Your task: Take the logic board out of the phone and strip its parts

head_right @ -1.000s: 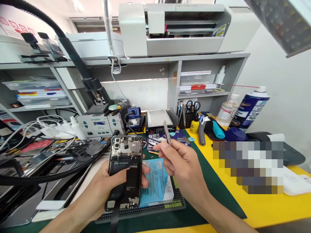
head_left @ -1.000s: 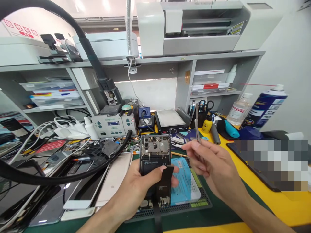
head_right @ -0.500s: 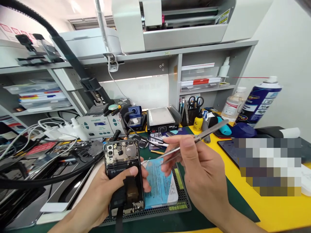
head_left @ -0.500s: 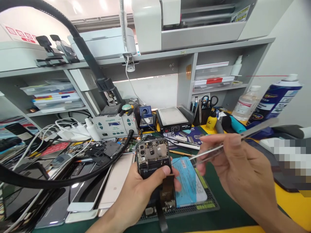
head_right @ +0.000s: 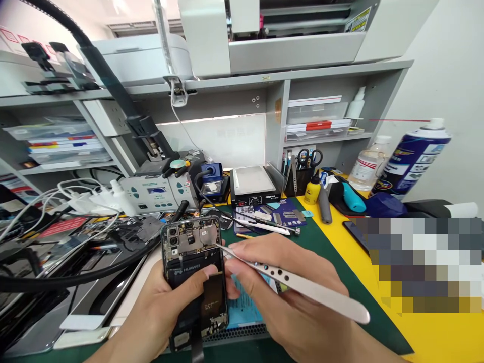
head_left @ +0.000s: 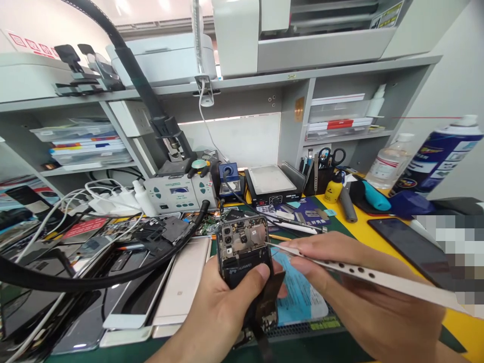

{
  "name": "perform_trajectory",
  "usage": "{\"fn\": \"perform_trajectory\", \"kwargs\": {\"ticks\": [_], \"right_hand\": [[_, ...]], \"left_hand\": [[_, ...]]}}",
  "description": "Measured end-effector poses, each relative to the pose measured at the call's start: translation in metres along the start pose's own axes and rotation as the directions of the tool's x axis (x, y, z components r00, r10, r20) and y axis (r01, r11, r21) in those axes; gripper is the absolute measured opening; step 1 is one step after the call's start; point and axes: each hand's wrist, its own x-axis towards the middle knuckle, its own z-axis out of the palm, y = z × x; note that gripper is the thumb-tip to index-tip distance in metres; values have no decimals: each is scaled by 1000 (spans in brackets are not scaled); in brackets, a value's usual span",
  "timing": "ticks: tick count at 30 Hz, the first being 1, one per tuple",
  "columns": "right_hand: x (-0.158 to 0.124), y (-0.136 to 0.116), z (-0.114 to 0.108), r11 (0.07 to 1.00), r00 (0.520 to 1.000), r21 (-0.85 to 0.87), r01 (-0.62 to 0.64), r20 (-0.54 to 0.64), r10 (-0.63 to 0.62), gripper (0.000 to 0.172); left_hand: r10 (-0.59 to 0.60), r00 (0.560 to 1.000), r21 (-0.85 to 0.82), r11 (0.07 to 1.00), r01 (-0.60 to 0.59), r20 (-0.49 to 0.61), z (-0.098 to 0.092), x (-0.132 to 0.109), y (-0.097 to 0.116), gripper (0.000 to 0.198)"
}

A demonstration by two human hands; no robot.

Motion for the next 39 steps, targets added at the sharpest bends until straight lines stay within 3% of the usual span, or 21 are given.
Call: {"fn": "perform_trajectory", "kwargs": {"ticks": [6,10,15,23,27,33,39], "right_hand": [[7,-6,-3,986,987,-88,145,79,-138,18],[11,-5,-6,916,930,-198,349,196,-311,26],[9,1,-9,864,891,-240,442,234,-390,25],[6,3,-8,838,892,-309,450,211,-401,22],[3,2,-8,852,897,-294,433,232,-375,26],[5,5,-9,850,875,-251,464,279,-395,23],[2,4,-7,848,877,-255,465,267,-400,24]], "left_hand": [[18,999,16,1000,-18,45,-1,2,0,33],[25,1000,60,998,-26,11,0,2,1,37],[0,1000,41,999,1,-30,5,-2,4,40],[57,996,-92,994,-63,-70,14,-1,7,46],[31,995,-165,985,-47,-93,15,-1,8,45],[-105,994,-272,958,91,-38,10,-3,9,36],[-161,987,-374,914,154,14,9,-3,10,30]]}}
